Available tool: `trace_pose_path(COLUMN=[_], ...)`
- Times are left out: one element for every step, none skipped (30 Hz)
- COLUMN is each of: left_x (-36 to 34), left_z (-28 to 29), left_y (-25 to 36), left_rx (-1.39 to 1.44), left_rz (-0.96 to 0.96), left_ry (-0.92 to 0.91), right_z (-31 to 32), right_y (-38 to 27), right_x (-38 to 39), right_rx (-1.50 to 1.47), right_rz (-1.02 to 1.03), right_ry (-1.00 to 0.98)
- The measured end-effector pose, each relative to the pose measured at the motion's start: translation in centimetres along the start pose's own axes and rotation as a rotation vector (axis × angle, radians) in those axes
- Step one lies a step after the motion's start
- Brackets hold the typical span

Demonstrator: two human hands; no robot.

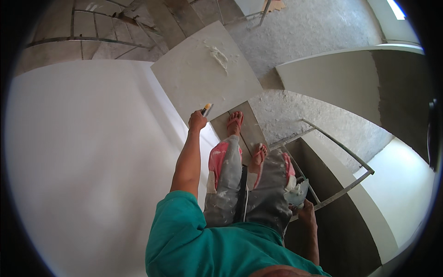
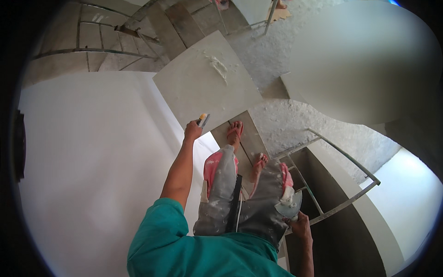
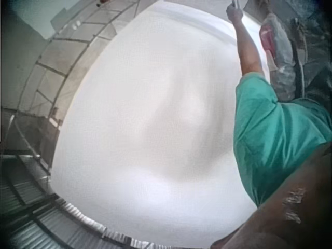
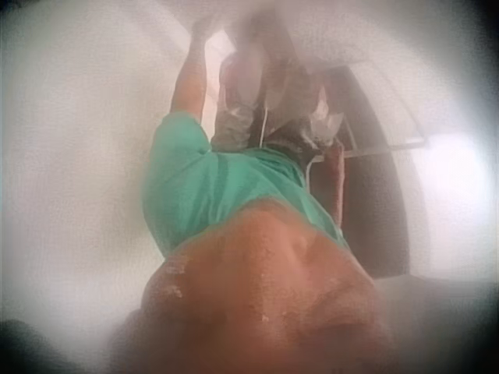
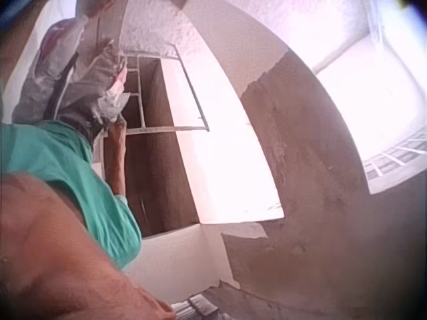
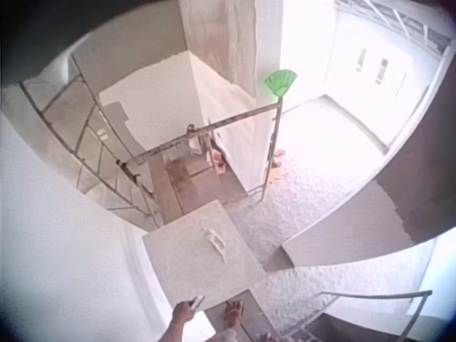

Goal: The person applies plaster to the ceiling and upper wall of a stairwell using a trowel and hawk. They repeatedly scoop plaster from the hawk and smooth it onto the surface while standing on the stairs.

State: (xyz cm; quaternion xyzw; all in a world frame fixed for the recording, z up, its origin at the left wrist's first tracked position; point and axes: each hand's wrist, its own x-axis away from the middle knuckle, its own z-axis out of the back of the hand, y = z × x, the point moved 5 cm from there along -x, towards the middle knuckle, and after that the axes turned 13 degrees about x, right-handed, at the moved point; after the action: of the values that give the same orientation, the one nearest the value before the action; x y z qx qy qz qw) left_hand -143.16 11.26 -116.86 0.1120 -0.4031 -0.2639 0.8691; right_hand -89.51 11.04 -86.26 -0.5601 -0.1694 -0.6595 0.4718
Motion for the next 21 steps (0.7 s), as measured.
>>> trace_pose_path(left_x=[-1.7, -3.6, -5.8, -8.0, -9.6, -11.7, -14.1, -16.7, -17.8, -20.0, -22.0, -23.5, -25.5, -27.4, -29.1, -30.4, -31.7, -32.9, -34.1, -35.2, -36.1], left_z=[-0.1, -0.4, -0.5, -0.5, -0.7, -0.7, -0.8, -0.7, -1.0, -0.5, 0.0, 0.2, 0.6, 1.1, 1.5, 1.9, 2.3, 2.6, 2.8, 3.0, 3.2], left_y=[0.6, 1.1, 1.3, 1.4, 1.8, 2.0, 2.1, 1.9, 1.7, 2.0, 2.1, 2.1, 1.7, 1.4, 1.1, 0.8, 0.7, 0.4, 0.5, 0.7, 1.2], left_rx=[-0.009, -0.017, -0.057, -0.058, -0.054, -0.053, -0.056, -0.058, -0.062, -0.060, -0.069, -0.075, -0.090, -0.105, -0.082, -0.066, -0.067, -0.067, -0.070, -0.074, -0.074], left_rz=[-0.015, -0.029, -0.048, -0.044, -0.036, -0.027, -0.037, -0.041, -0.044, -0.060, -0.059, -0.053, -0.059, -0.064, -0.052, -0.015, 0.027, 0.072, 0.070, 0.069, 0.066], left_ry=[-0.008, -0.017, -0.004, 0.032, 0.064, 0.105, 0.136, 0.173, 0.211, 0.261, 0.303, 0.339, 0.371, 0.403, 0.432, 0.456, 0.467, 0.476, 0.492, 0.508, 0.527], right_z=[0.1, 0.4, 0.8, 1.0, 1.2, 1.0, 0.7, 0.2, -0.1, -0.9, -1.8, -2.2, -2.8, -3.3, -3.6, -3.6, -3.5, -3.6, -3.7, -4.0, -4.0], right_y=[-1.9, -3.9, -6.0, -7.1, -7.0, -6.8, -6.6, -7.7, -8.4, -8.8, -7.9, -7.0, -6.4, -6.0, -6.0, -5.9, -5.4, -4.9, -4.5, -4.2, -4.1], right_x=[-1.5, -2.9, -4.4, -6.2, -8.4, -11.2, -13.9, -16.8, -17.8, -19.8, -22.3, -23.6, -25.5, -27.3, -28.5, -29.4, -30.2, -30.9, -31.6, -32.1, -32.5], right_rx=[0.067, 0.135, 0.154, 0.113, 0.128, 0.142, 0.111, 0.104, 0.091, 0.074, 0.027, -0.006, -0.035, -0.066, -0.072, -0.068, -0.065, -0.060, -0.077, -0.098, -0.118], right_rz=[0.065, 0.130, 0.102, 0.180, 0.206, 0.241, 0.212, 0.209, 0.186, 0.177, 0.198, 0.188, 0.188, 0.189, 0.160, 0.165, 0.170, 0.174, 0.202, 0.187, 0.174], right_ry=[0.046, 0.092, 0.093, 0.107, 0.131, 0.152, 0.131, 0.154, 0.173, 0.202, 0.196, 0.203, 0.211, 0.219, 0.220, 0.237, 0.255, 0.270, 0.303, 0.319, 0.337])
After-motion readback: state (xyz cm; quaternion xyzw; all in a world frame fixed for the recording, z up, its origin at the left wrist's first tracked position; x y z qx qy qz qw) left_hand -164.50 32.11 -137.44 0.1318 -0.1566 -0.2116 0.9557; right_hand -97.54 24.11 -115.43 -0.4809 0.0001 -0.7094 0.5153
